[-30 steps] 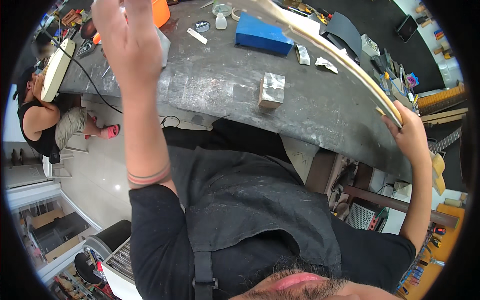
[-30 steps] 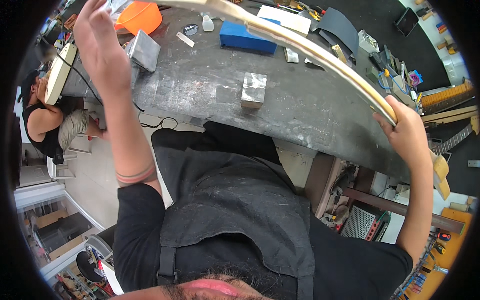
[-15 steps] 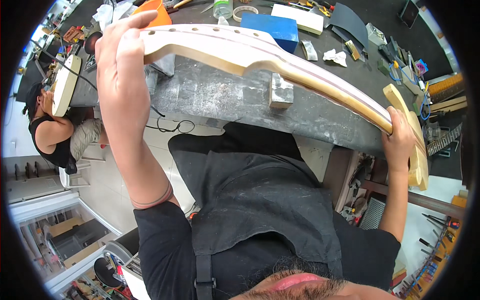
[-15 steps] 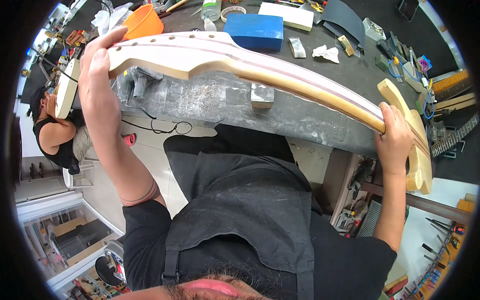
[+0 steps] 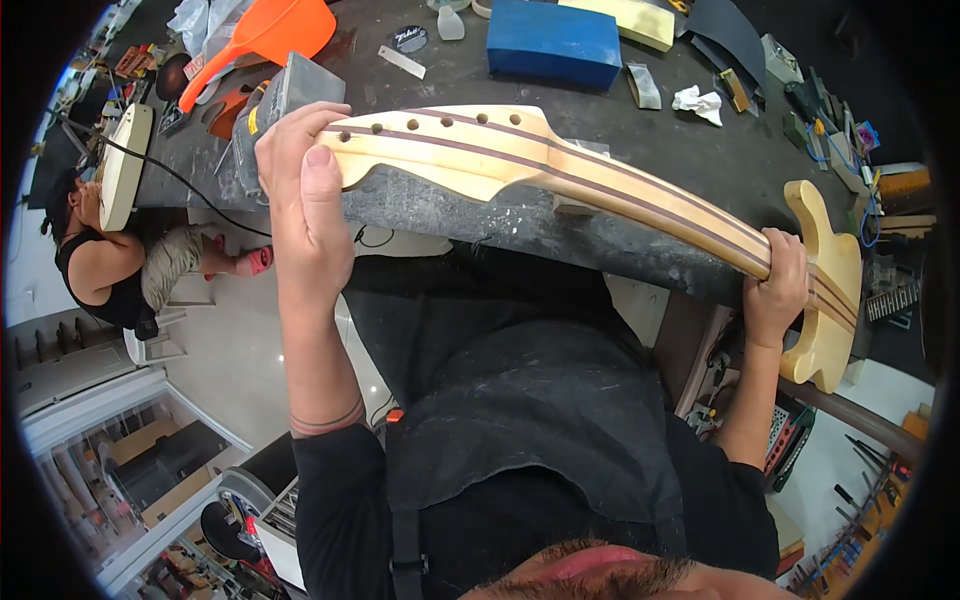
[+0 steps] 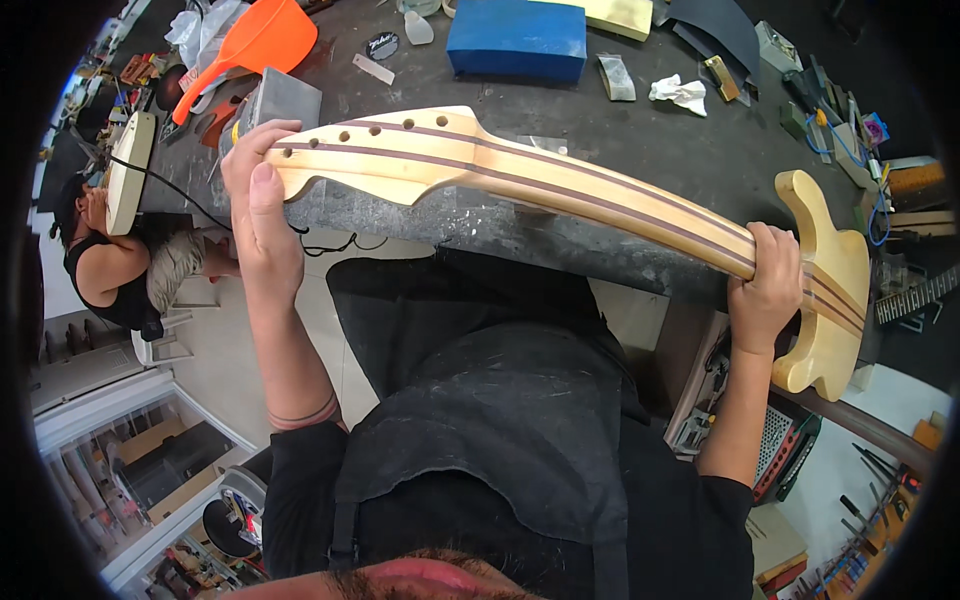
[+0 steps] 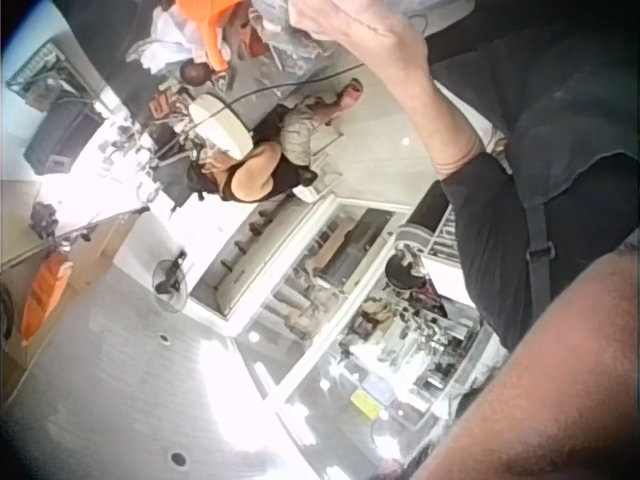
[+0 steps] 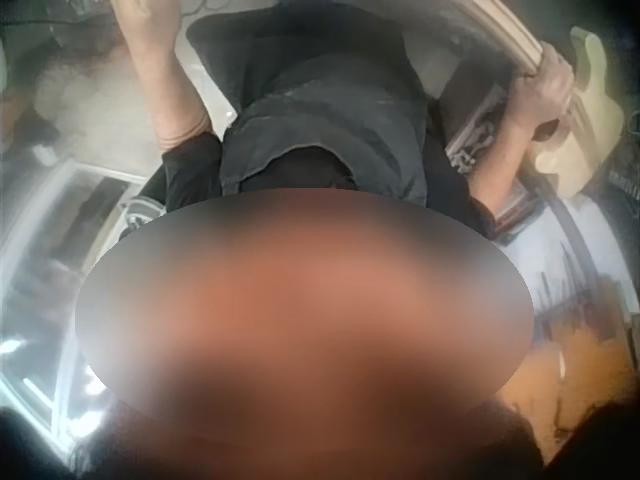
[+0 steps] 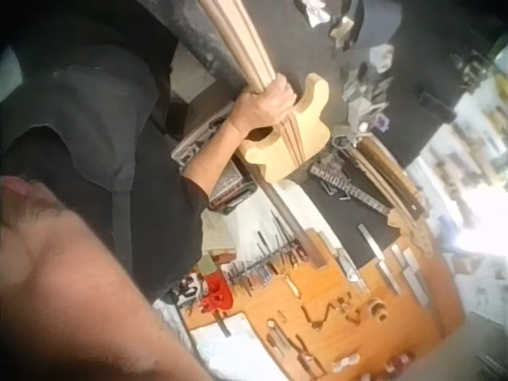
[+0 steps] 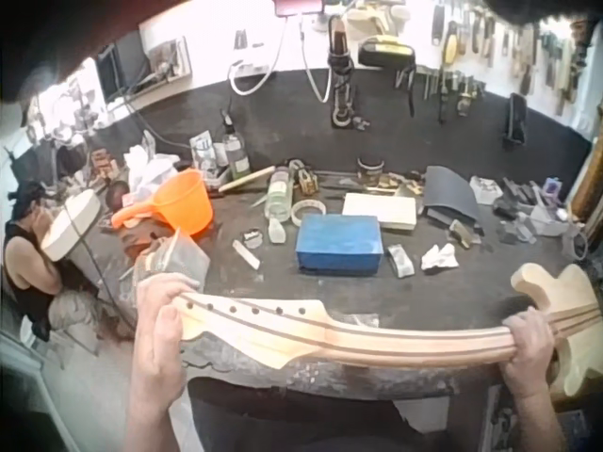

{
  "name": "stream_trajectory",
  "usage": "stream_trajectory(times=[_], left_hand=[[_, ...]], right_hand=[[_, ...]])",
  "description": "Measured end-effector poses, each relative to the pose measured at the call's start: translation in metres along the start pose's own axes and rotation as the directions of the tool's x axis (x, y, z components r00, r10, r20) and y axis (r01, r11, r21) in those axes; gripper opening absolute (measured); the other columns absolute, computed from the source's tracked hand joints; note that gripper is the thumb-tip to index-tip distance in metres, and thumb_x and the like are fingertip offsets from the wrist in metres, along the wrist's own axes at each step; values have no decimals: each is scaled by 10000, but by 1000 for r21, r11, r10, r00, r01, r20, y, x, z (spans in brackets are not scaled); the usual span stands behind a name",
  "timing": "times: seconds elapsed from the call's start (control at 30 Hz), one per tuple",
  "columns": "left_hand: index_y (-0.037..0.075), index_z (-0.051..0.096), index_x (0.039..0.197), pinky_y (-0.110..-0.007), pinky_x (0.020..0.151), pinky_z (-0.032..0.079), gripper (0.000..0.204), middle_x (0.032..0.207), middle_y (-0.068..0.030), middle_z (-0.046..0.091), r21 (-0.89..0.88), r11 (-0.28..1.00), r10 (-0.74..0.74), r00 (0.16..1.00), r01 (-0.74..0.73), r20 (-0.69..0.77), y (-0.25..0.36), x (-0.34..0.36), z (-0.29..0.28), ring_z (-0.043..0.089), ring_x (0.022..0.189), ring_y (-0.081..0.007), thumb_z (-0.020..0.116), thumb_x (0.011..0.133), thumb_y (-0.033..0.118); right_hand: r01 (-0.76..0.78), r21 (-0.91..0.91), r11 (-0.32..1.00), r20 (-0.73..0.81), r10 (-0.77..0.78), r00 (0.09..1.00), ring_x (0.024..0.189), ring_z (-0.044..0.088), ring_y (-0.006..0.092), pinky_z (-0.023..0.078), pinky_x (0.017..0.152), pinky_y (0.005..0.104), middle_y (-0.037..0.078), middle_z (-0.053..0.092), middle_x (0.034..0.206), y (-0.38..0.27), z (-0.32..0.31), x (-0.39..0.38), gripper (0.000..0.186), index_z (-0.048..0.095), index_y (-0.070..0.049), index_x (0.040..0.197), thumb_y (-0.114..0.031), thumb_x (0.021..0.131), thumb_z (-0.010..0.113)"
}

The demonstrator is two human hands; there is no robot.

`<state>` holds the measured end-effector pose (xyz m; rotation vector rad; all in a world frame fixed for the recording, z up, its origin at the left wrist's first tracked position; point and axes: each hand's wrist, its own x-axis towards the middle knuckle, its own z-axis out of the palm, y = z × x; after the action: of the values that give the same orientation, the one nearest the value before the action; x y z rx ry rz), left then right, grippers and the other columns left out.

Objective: The person sands the headstock of a guitar neck with a power sander, wipes it with a cloth, applies adhesive from a bottle, and smooths the wood surface by hand.

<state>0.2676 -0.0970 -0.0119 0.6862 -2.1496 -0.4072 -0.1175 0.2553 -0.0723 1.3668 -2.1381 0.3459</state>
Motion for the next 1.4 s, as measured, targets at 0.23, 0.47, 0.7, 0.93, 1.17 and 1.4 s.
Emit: stream_trajectory(times=[0.23,0.47,0.7,0.93,1.17,1.4], left_hand=[[-13,675,1257,-414,1175,366,420,1294,-143,672,-222,968,-114,993,117,26,-21,-9,23,508,1314,-302,410,1146,293],[-9,675,1256,-398,1148,393,413,1297,-138,648,-232,959,-152,986,164,69,-34,-10,27,501,1304,-278,416,1157,298],[-41,619,1363,-386,1182,400,440,1369,-149,625,-214,953,-191,973,216,130,-35,-13,30,571,1298,-233,417,1156,291],[-34,620,1362,-380,1169,412,430,1352,-144,622,-199,954,-195,970,223,148,-41,-20,29,573,1283,-229,412,1164,285],[-30,651,1313,-383,1163,407,452,1326,-153,615,-176,962,-182,971,209,157,-42,-21,31,558,1290,-250,397,1159,310],[-35,650,1348,-378,1176,402,457,1347,-170,629,-191,953,-208,967,233,144,-40,-21,31,582,1293,-271,431,1143,309]], right_hand=[[-39,35,999,37,37,999,1123,694,389,539,977,503,142,725,1174,-7,9,2,465,694,-88,1251,-5,796,747],[-34,42,999,73,31,997,1115,694,383,537,970,496,138,725,1168,-10,15,6,465,699,-89,1240,-8,786,760],[-33,37,999,72,30,997,1100,692,382,531,974,501,132,723,1161,-11,20,5,449,699,-93,1227,-11,791,765],[-17,49,999,79,13,997,1114,688,389,528,980,505,140,723,1172,-8,23,2,424,703,-88,1231,-31,814,751],[-36,35,999,123,31,992,1122,688,399,527,992,516,149,727,1185,-5,27,-3,414,705,-75,1230,-33,820,743],[-79,75,994,192,63,979,1190,662,417,488,1069,528,173,712,1223,-8,20,1,500,699,-76,1297,-33,802,751]])
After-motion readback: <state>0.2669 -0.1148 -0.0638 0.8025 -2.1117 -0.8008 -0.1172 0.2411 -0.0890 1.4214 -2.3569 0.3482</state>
